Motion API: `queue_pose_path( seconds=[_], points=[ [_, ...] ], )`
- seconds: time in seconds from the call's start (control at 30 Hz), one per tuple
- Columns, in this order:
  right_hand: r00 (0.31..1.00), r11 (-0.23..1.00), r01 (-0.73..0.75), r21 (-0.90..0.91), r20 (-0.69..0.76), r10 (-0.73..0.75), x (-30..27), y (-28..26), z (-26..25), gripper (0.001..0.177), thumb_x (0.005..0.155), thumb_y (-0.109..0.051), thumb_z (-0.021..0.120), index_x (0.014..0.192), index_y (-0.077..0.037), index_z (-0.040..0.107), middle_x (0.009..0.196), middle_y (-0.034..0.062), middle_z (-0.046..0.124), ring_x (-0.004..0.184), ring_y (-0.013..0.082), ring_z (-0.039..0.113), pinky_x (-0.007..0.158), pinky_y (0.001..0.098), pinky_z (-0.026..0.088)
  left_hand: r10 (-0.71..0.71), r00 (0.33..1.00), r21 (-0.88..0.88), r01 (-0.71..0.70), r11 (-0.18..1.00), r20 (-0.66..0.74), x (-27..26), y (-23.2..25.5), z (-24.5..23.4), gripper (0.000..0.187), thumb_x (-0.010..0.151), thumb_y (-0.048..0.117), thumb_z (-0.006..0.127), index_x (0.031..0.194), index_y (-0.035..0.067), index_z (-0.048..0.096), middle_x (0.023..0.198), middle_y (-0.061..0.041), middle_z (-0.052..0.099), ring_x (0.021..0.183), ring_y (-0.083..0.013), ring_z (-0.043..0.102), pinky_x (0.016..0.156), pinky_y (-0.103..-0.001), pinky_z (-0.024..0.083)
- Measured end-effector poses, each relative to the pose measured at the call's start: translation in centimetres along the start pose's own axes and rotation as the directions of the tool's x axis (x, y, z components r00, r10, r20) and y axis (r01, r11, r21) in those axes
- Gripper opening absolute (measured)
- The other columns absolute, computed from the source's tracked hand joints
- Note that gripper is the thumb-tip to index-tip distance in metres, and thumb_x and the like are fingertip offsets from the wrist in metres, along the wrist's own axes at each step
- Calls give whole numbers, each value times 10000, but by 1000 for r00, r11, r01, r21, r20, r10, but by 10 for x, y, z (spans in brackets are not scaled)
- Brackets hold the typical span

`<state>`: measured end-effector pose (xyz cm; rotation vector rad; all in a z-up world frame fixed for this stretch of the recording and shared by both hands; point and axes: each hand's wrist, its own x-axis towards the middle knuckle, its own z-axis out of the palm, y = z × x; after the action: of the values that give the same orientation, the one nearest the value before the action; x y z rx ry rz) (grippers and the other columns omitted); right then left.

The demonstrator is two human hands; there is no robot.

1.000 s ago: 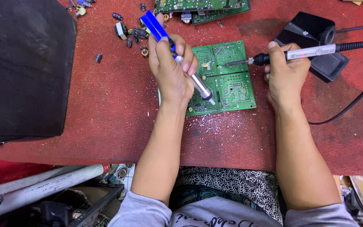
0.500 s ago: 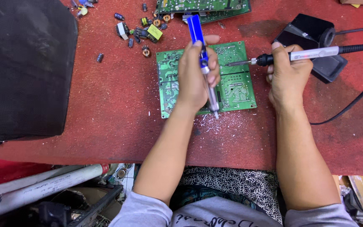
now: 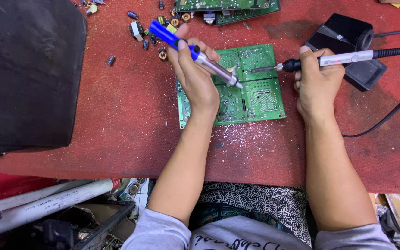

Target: The person uses a soldering iron and a desoldering pump to remove components from a green circuit board. They repeatedly heat solder joints and extract molten solder, then flip the board to continue on the other side.

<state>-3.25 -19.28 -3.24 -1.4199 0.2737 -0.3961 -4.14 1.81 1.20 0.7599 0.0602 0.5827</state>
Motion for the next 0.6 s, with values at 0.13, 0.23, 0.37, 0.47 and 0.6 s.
queue_pose_path(
  seconds=[0.13, 0.23, 0.37, 0.47, 0.6],
  points=[
    [1000, 1000, 9, 5, 10, -9, 0, 2, -1, 339, 1086, -180, 716, 830, -180, 494, 570, 49, 496, 410, 86, 393, 375, 224, 287, 44, 998, 8, -44, 999, -40, 0, -6, -1, 376, 1104, 269, 425, 1417, 70, 490, 972, -63, 523, 744, -190, 559, 745, -379, 537],
    [1000, 1000, 8, 10, 9, -8, 0, 2, -1, 342, 1080, -178, 718, 823, -178, 493, 560, 43, 480, 413, 84, 399, 375, 224, 292, 69, 997, 8, -69, 998, -21, 0, -8, -2, 383, 1114, 278, 424, 1432, 70, 470, 989, -60, 523, 759, -182, 564, 769, -383, 548],
    [1000, 1000, 4, 1, 8, -4, -1, 0, 0, 349, 1081, -182, 717, 816, -181, 490, 564, 42, 484, 418, 82, 392, 379, 225, 291, 80, 996, 46, -78, 996, -35, 1, -9, -1, 379, 1109, 298, 421, 1422, 91, 474, 1003, -58, 533, 765, -175, 584, 789, -392, 552],
    [1000, 1000, -1, -3, 6, 1, -1, 1, -1, 346, 1079, -192, 720, 821, -185, 490, 565, 40, 483, 417, 82, 390, 380, 225, 288, 95, 995, 50, -94, 994, -28, 2, -13, -2, 368, 1112, 295, 421, 1414, 92, 475, 1004, -60, 529, 765, -174, 586, 790, -390, 551],
    [1000, 1000, -3, 3, -1, 3, -1, 0, 0, 344, 1077, -183, 721, 824, -184, 487, 561, 32, 469, 425, 78, 407, 380, 221, 287, 101, 995, 23, -100, 995, -24, 3, -15, -2, 355, 1113, 284, 427, 1402, 86, 484, 1012, -60, 517, 762, -171, 572, 790, -385, 542]
  ],
)
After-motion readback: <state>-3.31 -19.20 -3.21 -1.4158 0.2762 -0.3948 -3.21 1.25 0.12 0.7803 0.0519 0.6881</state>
